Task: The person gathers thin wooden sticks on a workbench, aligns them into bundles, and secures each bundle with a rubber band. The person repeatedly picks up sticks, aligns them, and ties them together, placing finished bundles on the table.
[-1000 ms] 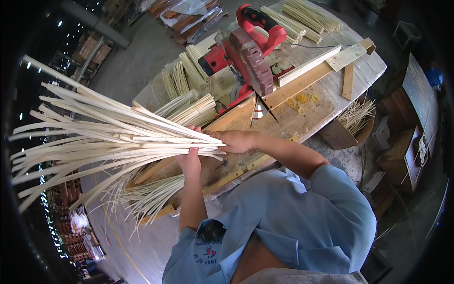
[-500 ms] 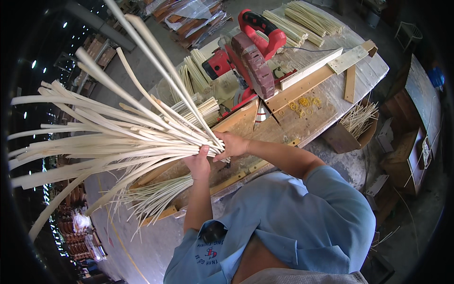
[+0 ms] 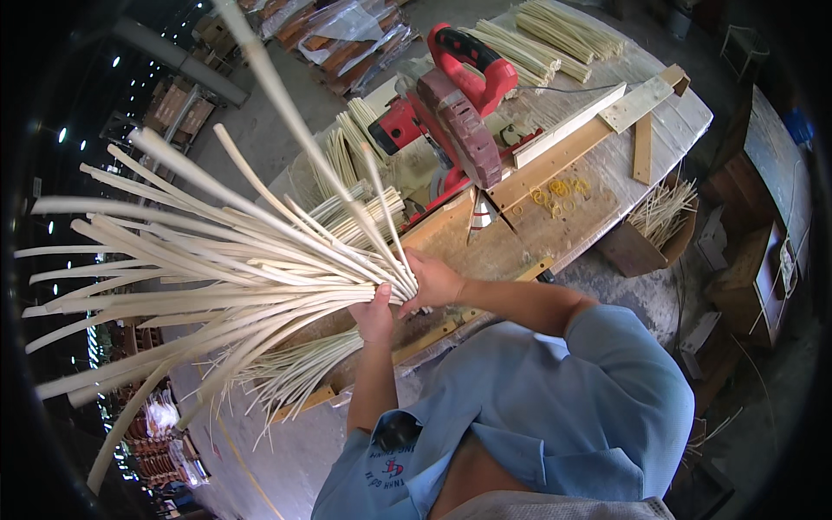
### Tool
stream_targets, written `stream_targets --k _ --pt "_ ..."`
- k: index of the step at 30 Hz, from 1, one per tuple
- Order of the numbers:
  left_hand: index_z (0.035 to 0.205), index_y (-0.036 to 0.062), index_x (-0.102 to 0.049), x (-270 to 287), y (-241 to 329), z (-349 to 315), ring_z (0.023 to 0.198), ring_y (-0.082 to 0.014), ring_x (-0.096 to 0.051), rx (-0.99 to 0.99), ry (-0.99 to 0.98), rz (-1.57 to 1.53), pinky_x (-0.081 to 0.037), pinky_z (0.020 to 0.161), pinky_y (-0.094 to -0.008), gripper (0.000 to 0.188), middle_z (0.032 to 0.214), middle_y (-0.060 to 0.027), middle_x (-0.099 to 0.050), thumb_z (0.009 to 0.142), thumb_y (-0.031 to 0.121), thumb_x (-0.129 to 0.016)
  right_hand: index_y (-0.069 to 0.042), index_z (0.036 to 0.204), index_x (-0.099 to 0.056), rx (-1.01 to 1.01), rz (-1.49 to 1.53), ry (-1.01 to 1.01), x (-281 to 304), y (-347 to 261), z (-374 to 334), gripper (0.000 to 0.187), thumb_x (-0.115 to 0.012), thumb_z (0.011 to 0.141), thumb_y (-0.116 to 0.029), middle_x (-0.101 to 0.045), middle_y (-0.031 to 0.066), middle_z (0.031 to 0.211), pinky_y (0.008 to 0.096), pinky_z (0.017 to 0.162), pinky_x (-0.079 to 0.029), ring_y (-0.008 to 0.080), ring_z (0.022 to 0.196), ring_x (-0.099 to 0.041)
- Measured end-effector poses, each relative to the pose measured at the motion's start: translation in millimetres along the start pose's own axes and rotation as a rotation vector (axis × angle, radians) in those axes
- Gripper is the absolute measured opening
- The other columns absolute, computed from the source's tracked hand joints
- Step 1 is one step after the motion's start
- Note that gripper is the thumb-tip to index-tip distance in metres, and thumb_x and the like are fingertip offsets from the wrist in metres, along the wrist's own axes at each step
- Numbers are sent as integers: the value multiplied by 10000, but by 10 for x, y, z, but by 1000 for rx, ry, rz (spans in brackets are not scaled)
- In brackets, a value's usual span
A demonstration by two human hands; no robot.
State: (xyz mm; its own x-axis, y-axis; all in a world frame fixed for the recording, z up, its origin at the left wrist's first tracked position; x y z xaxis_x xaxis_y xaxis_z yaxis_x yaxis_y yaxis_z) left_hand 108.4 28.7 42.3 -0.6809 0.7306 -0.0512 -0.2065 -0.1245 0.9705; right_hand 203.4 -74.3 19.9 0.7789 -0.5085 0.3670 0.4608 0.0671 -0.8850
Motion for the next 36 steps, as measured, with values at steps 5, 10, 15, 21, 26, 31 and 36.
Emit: stream_targets --k 5,10,15,21,26,31,36 --pt "1521 -28 -287 -283 235 8 1270 -326 -558 -31 14 -244 -453 1103 -437 766 1420 -191 -491 878 90 -686 -100 1468 -405 86 -104 343 55 -148 -102 969 -911 675 -331 -552 156 1348 446 991 -509 369 1220 -575" --pt "1530 -34 -264 -106 577 126 1364 -322 -464 -98 163 -217 -390 1147 -459 772 1474 -191 -441 923 192 -685 -42 1385 -470 -85 32 -94 66 -176 160 764 -813 726 -226 -723 220 1008 465 856 -568 397 943 -698" --pt "1542 -22 -248 -26 944 199 1389 -316 -440 -133 142 -331 -349 1172 -461 781 1478 -202 -443 945 244 -675 -22 1367 -520 116 125 -428 147 -557 339 724 -829 743 -220 -724 182 1114 382 933 -539 324 1030 -697" --pt "1518 -16 -291 -421 934 281 1245 -389 -590 33 -175 -330 -491 1071 -479 770 1397 -242 -538 909 209 -703 2 1359 -557 -72 357 -901 -82 -444 224 692 -844 755 -177 -683 161 1241 365 1032 -486 256 1163 -634" --pt "1450 -64 -358 -312 548 279 1169 -416 -634 236 -160 -438 -543 1008 -507 638 1297 -270 -595 953 210 -650 1 1391 -532 -164 420 -1079 -273 -316 73 699 -844 791 -179 -650 152 1295 360 1053 -468 243 1186 -614" --pt "1353 -85 -445 -116 434 384 1055 -361 -679 112 25 -403 -579 942 -496 478 1190 -218 -626 954 100 -634 0 1392 -494 -207 679 -786 -296 -120 218 699 -842 806 -159 -666 113 1251 354 1012 -495 207 1138 -626" --pt "1418 -73 -412 100 500 442 1167 -231 -585 25 210 -156 -470 1027 -368 538 1311 -158 -569 934 30 -625 -14 1395 -441 28 -28 -92 29 -227 245 773 -839 778 -257 -529 237 1323 459 1093 -405 396 1248 -514"
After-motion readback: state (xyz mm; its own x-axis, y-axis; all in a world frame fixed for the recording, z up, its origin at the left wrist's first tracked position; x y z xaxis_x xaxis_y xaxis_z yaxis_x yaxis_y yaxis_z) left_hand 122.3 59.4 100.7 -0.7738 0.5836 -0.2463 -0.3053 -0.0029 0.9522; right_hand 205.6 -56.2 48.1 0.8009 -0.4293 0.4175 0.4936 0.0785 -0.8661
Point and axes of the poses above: each hand's wrist, its own z-axis towards the middle knuckle, its own x-axis out of the back of the hand, y = z × x, the point moved 10 cm from there along z, towards the middle knuckle
